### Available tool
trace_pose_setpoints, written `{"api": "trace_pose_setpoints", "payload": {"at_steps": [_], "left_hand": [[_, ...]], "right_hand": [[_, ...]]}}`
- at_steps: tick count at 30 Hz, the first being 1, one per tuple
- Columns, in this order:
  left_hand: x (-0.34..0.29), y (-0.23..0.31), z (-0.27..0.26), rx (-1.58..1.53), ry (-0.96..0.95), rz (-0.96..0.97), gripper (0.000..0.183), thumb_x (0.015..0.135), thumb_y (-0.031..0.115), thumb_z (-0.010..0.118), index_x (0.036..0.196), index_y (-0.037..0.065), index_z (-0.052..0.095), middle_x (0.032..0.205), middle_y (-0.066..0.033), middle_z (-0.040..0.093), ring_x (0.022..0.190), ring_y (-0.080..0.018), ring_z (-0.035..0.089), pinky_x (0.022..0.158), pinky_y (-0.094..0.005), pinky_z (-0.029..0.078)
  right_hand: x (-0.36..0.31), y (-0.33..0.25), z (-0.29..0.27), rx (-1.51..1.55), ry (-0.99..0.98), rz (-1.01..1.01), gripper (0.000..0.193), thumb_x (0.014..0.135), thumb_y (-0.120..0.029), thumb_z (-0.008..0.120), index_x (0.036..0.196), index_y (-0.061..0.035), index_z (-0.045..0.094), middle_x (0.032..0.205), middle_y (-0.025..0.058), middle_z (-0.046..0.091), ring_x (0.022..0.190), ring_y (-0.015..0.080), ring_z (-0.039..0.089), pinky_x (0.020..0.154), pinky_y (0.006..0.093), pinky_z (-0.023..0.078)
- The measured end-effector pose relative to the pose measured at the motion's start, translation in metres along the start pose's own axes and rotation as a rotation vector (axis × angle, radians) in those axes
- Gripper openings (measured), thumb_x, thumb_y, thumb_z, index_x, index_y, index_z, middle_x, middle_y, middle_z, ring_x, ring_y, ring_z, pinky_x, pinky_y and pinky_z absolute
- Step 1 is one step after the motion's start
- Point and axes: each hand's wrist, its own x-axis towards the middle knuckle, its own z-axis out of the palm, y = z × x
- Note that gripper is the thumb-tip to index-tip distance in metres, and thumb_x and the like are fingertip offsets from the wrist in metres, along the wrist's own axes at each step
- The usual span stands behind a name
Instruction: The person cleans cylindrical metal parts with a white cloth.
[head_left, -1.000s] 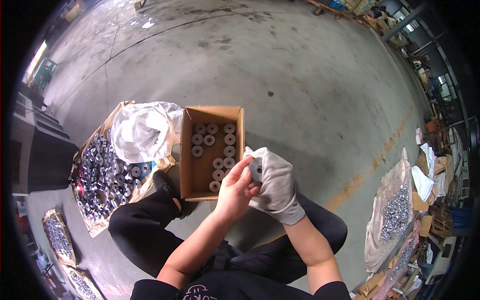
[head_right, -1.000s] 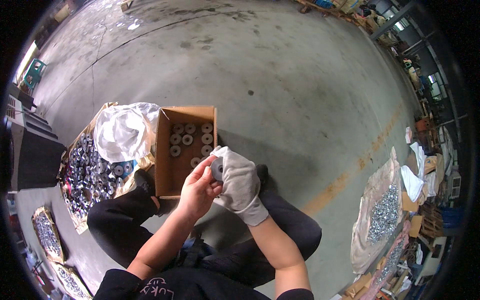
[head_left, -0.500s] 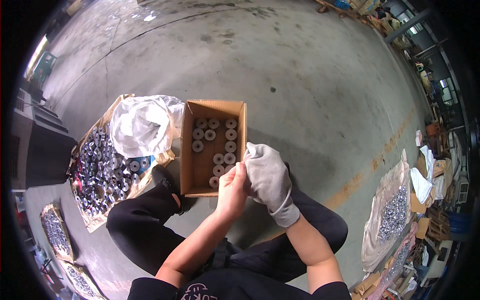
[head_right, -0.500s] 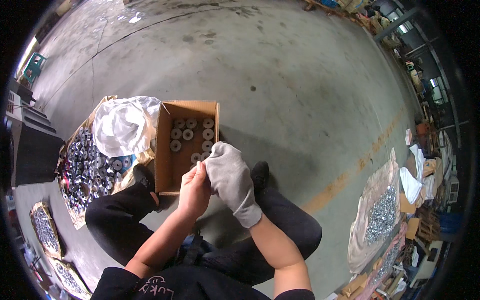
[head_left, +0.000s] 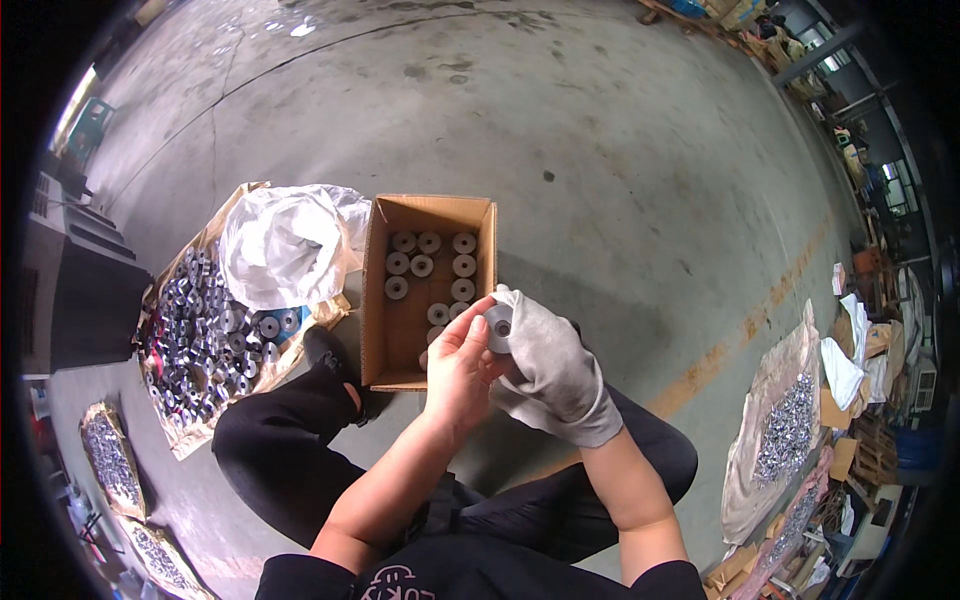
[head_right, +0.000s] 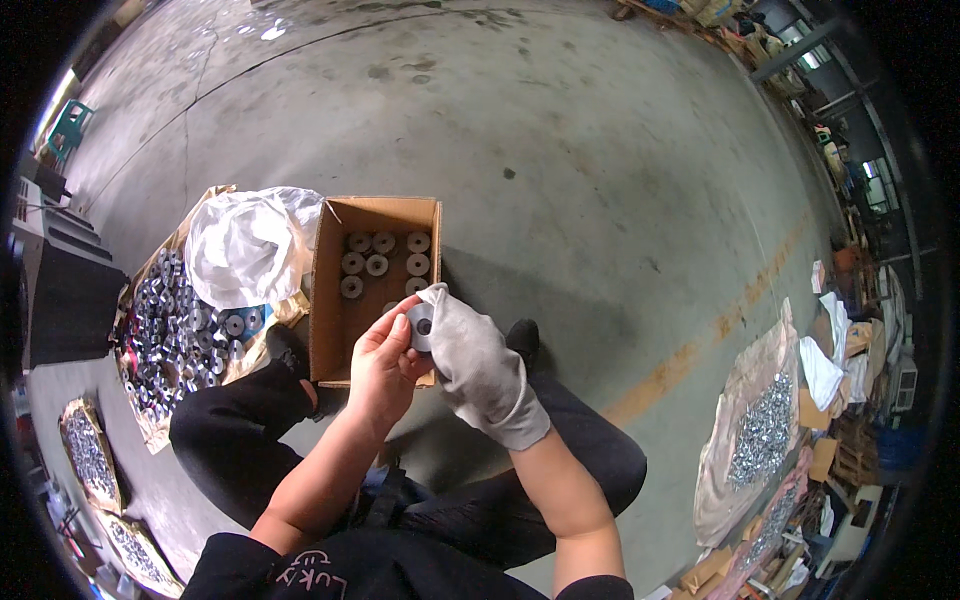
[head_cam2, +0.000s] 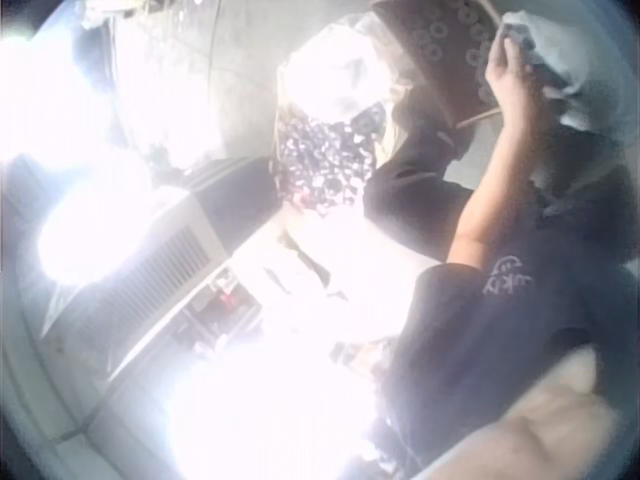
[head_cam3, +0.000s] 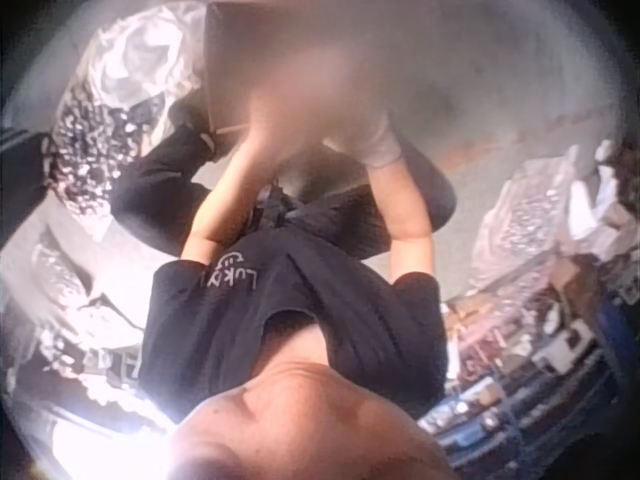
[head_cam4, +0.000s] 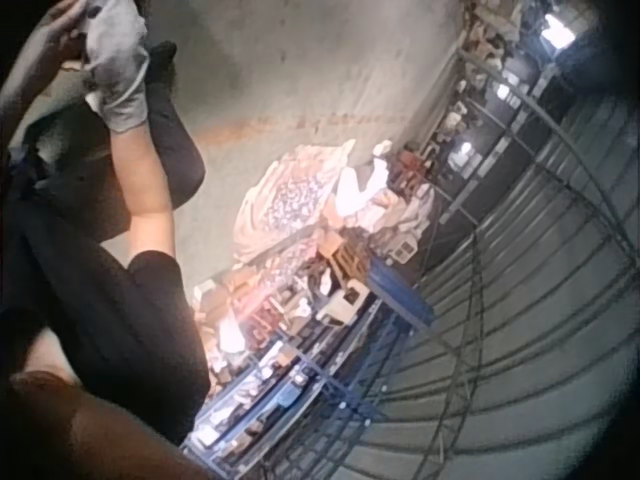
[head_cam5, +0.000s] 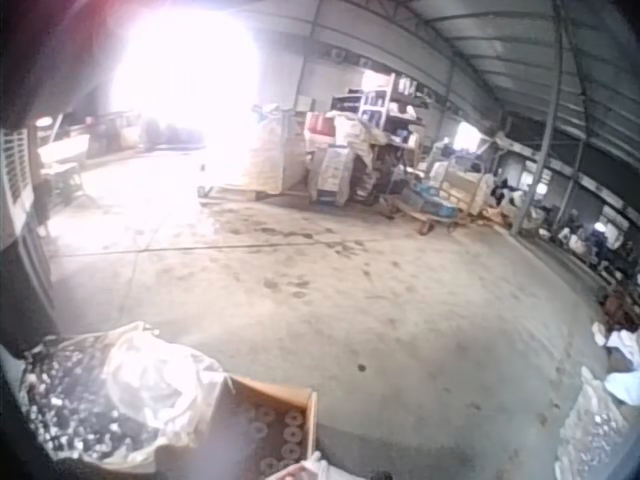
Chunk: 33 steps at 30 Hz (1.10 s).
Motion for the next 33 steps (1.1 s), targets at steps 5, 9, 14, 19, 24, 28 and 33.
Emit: {"api": "trace_pose_setpoints", "payload": {"at_steps": [5,9,14,19,24,28,33], "left_hand": [[0.006,-0.008,-0.018,0.063,-0.019,0.007,0.030,0.096,0.017,0.047,0.123,0.005,0.052,0.095,-0.0021,0.061,0.072,-0.0059,0.057,0.060,-0.0224,0.050],[0.001,-0.014,-0.014,0.304,-0.054,0.101,0.029,0.095,0.016,0.050,0.121,0.004,0.054,0.089,-0.0003,0.060,0.074,-0.0057,0.054,0.064,-0.0219,0.048],[-0.001,-0.011,-0.011,0.674,-0.186,0.337,0.044,0.085,0.000,0.059,0.127,0.003,0.046,0.093,-0.0033,0.059,0.084,-0.0068,0.054,0.075,-0.0207,0.045],[0.000,-0.004,-0.011,0.964,-0.202,0.587,0.047,0.075,-0.008,0.058,0.121,0.001,0.048,0.108,-0.0133,0.063,0.094,-0.0259,0.064,0.077,-0.0340,0.052],[-0.003,-0.010,-0.013,1.202,-0.130,0.678,0.044,0.069,-0.003,0.057,0.113,0.002,0.054,0.102,-0.0170,0.061,0.090,-0.0382,0.060,0.078,-0.0388,0.049],[0.005,-0.009,-0.010,1.453,-0.078,1.150,0.045,0.062,0.001,0.062,0.106,0.005,0.058,0.099,-0.0131,0.060,0.089,-0.0316,0.054,0.081,-0.0383,0.042],[0.004,-0.015,-0.014,1.473,-0.058,0.977,0.034,0.063,0.000,0.063,0.096,0.005,0.061,0.081,-0.0107,0.056,0.076,-0.0285,0.057,0.066,-0.0370,0.047]], "right_hand": [[0.000,0.001,0.024,0.265,0.100,0.390,0.044,0.074,-0.008,0.065,0.116,-0.0002,0.054,0.110,0.0158,0.058,0.101,0.0279,0.057,0.089,0.0335,0.045],[-0.010,0.019,0.021,-0.198,0.111,-0.121,0.040,0.072,-0.010,0.070,0.108,-0.0014,0.057,0.102,0.0117,0.061,0.093,0.0233,0.060,0.083,0.0304,0.048],[-0.010,0.012,0.014,0.268,0.263,0.196,0.046,0.062,-0.011,0.078,0.102,-0.0038,0.057,0.091,0.0051,0.060,0.080,0.0143,0.058,0.075,0.0270,0.049],[-0.006,0.022,0.005,0.134,0.229,-0.065,0.049,0.067,-0.003,0.063,0.112,0.0024,0.046,0.098,0.0127,0.055,0.085,0.0258,0.056,0.079,0.0321,0.047],[-0.012,0.022,0.028,-0.384,-0.091,-0.067,0.041,0.079,-0.012,0.061,0.115,0.0034,0.046,0.109,0.0206,0.052,0.095,0.0357,0.054,0.085,0.0385,0.043],[-0.018,0.023,0.033,0.119,0.261,0.063,0.027,0.081,-0.009,0.057,0.106,-0.0013,0.056,0.100,0.0185,0.057,0.093,0.0339,0.055,0.084,0.0379,0.044],[-0.013,0.023,0.030,-0.056,0.224,0.090,0.023,0.080,-0.010,0.060,0.101,-0.0015,0.057,0.097,0.0145,0.060,0.090,0.0303,0.058,0.082,0.0365,0.046]]}}
